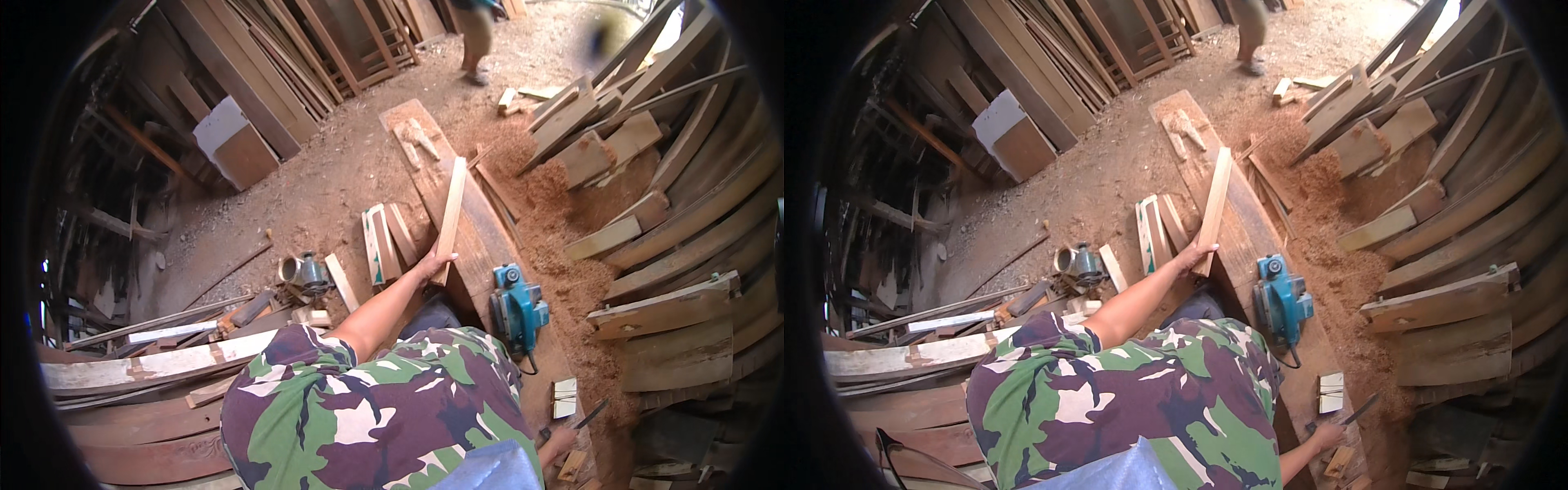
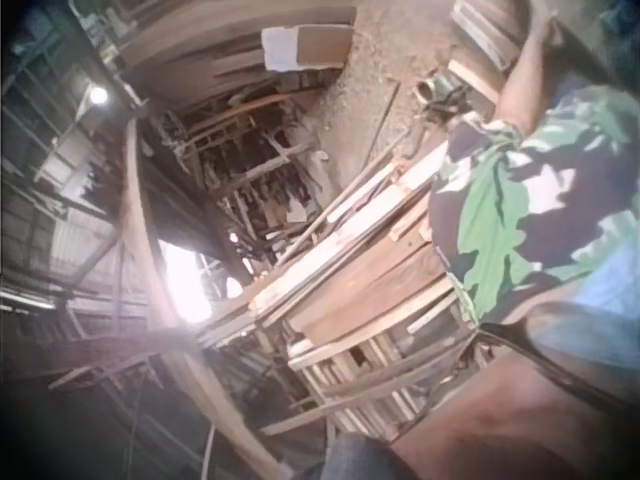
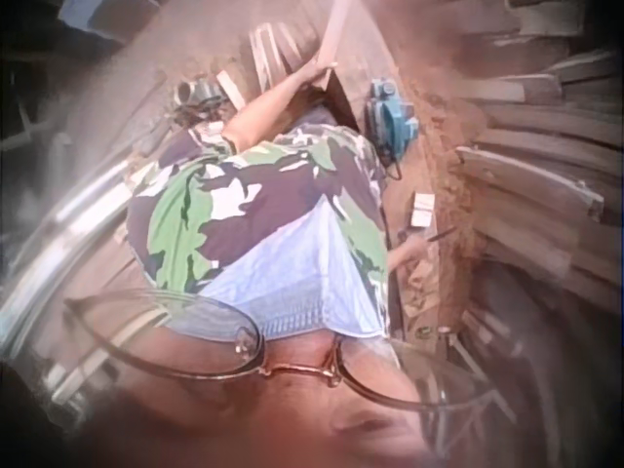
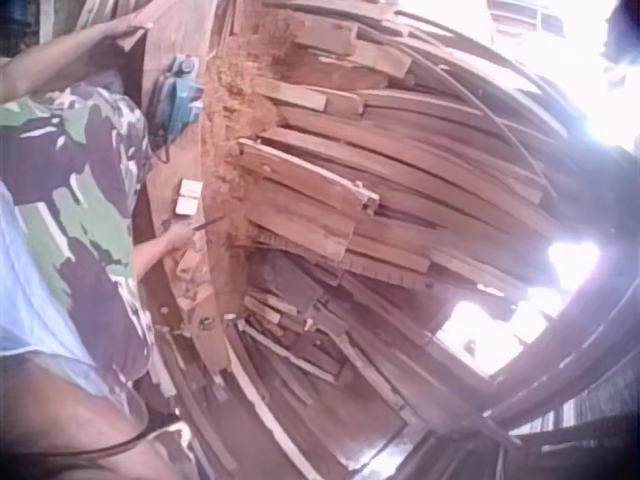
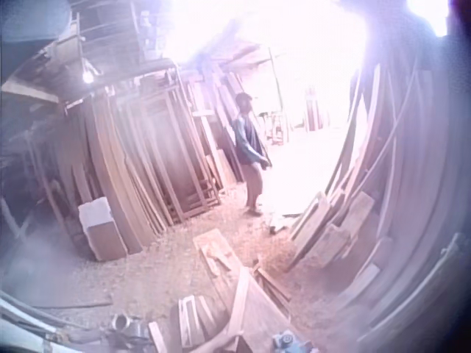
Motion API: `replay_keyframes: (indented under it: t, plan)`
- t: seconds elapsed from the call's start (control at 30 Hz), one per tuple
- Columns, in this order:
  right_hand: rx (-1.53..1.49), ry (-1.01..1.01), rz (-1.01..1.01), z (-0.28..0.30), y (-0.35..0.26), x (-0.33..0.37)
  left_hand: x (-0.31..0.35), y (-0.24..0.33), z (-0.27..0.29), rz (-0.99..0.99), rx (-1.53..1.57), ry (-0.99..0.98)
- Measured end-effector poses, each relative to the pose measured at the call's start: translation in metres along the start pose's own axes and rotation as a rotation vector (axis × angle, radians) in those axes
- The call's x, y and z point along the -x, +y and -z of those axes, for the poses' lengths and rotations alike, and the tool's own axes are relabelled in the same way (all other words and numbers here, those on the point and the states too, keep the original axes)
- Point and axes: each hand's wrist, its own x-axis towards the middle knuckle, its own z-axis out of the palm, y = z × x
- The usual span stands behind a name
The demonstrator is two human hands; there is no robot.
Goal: The person uses an electric planer to smooth wooden planks, measures wood with a square ruler, and cuts a piece of wood using a circular saw on a workbench.
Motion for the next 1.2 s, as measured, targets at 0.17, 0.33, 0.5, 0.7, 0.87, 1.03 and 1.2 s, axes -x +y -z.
replay_keyframes:
  t: [0.17, 0.33, 0.5, 0.7, 0.87, 1.03, 1.2]
  plan:
    - [0.053, 0.079, 0.101, -0.014, 0.030, 0.012, 0.012, 0.001, 0.009, -0.066, 0.019, 0.031]
    - [-0.178, -0.269, 0.184, -0.045, 0.102, -0.065, 0.064, 0.064, -0.020, 0.062, 0.196, 0.045]
    - [-0.670, -0.487, 0.107, 0.038, 0.049, -0.065, 0.118, 0.101, -0.035, -0.113, 0.164, 0.054]
    - [-0.453, -0.007, 0.598, 0.154, -0.035, -0.103, 0.168, 0.223, -0.017, -0.442, 0.153, -0.042]
    - [-0.751, 0.038, 0.826, 0.265, -0.182, -0.009, 0.097, 0.305, -0.017, -0.783, 0.117, -0.132]
    - [-1.111, 0.062, 1.075, 0.334, -0.260, 0.076, 0.116, 0.306, -0.042, -0.706, 0.080, -0.118]
    - [-1.156, 0.154, 1.296, 0.415, -0.296, 0.158, 0.158, 0.327, -0.048, -0.753, -0.007, -0.061]
